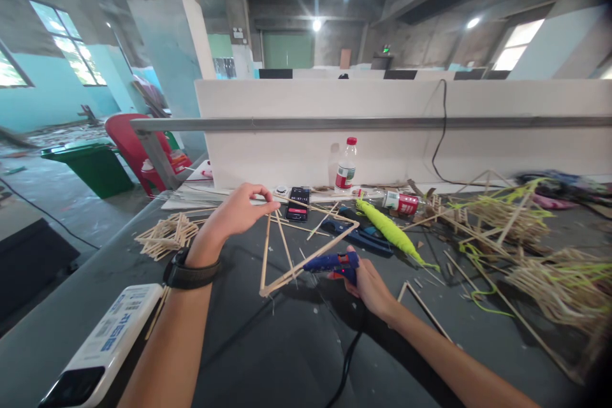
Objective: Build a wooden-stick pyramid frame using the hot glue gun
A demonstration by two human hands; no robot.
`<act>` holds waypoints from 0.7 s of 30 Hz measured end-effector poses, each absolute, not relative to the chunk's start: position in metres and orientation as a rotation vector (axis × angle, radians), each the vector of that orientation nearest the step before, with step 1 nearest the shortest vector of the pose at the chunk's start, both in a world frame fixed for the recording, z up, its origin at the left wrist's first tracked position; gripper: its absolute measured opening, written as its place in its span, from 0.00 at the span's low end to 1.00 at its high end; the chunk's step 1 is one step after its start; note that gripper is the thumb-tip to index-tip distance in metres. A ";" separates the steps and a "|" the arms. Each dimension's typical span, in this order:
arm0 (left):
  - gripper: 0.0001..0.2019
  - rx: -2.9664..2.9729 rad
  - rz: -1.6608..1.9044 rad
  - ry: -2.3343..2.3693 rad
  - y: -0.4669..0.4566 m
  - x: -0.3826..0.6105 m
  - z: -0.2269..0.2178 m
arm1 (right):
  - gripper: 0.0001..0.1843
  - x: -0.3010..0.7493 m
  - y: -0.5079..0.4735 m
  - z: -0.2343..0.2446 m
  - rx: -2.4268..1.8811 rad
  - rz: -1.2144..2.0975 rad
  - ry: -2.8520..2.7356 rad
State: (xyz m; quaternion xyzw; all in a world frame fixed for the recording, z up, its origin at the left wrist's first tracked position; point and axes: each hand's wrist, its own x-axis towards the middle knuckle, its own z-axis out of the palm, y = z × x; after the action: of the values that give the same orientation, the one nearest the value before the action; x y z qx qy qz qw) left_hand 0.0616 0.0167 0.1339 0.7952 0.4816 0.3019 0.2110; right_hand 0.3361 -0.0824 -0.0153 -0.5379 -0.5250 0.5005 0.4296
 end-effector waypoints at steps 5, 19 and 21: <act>0.15 2.200 0.784 1.288 0.016 0.063 0.135 | 0.44 0.335 -0.084 -0.011 -1.351 1.242 -1.327; 0.25 2.254 0.907 1.515 0.021 0.069 0.127 | 0.44 0.338 -0.082 -0.016 -1.337 1.219 -1.350; 0.25 2.242 0.942 1.533 0.019 0.070 0.127 | 0.44 0.337 -0.082 -0.016 -1.340 1.216 -1.349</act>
State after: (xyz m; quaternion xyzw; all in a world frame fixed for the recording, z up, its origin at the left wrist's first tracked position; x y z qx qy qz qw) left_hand 0.0702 0.0194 0.1265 0.7729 0.5285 0.3249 0.1332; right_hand 0.3371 -0.0821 -0.0163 -0.5366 -0.5401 0.4869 0.4281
